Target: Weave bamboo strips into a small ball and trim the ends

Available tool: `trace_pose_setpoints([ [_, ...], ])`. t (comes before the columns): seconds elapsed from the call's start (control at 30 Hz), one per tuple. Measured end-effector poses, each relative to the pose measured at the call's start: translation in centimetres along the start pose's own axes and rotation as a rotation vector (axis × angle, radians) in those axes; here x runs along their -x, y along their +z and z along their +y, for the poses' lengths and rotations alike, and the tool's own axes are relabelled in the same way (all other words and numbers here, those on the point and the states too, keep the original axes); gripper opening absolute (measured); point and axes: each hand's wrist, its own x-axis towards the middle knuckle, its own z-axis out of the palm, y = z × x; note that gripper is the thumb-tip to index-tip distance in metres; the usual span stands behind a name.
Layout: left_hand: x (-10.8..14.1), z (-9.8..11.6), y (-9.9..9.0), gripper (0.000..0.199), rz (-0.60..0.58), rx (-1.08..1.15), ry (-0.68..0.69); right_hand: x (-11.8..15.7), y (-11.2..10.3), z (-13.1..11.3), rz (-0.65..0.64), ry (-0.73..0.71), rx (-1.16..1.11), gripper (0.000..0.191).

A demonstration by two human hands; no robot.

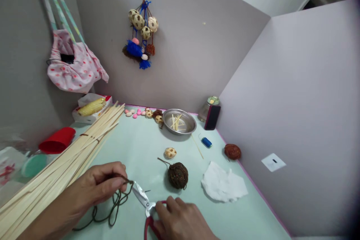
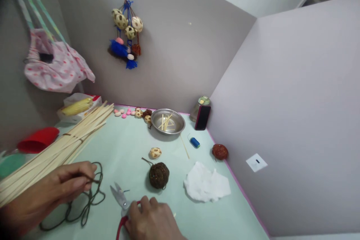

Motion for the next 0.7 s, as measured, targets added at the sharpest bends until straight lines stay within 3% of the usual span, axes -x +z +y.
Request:
trace_pose_setpoints([
  [0.07,-0.2,0.1,0.7,0.034,-0.099,-0.013,0.01,-0.2,-1.8,0.7,0.067,0.076,0.008,0.002],
  [0.17,-0.6,0.0,1.4,0.036,-0.171,-0.027,0.006,-0.8,-3.4,2.3,0.154,0.212,-0.074,0.046],
  [0.23,-0.8,-0.2,1.8,0.039,-0.186,-0.015,-0.022,-0.9,-3.5,3.6,0.104,0.214,-0.144,0.063],
  [0.3,-1.0,-0.4,2.1,0.04,-0.211,-0.002,-0.051,-0.6,-3.6,5.2,0.035,0.202,-0.202,0.062],
  [0.37,-1.0,-0.4,2.4,0.038,-0.217,0.007,-0.05,0.4,-3.9,7.4,0.057,0.259,-0.204,0.058],
  [0.47,-0.9,-0.5,2.6,0.033,-0.158,0.036,-0.025,3.0,-4.8,11.8,0.189,0.534,0.067,0.048],
  [0.57,-0.8,-0.6,2.8,0.031,-0.088,0.055,-0.035,6.2,-5.3,16.9,0.122,0.793,0.286,0.038],
  [0.63,-0.9,-0.8,3.1,0.031,-0.061,0.055,-0.04,7.6,-5.3,19.3,0.056,0.871,0.321,0.034],
  [0.7,-1.1,-0.9,3.3,0.032,-0.037,0.049,-0.036,7.8,-5.2,19.8,0.067,0.864,0.318,0.031],
])
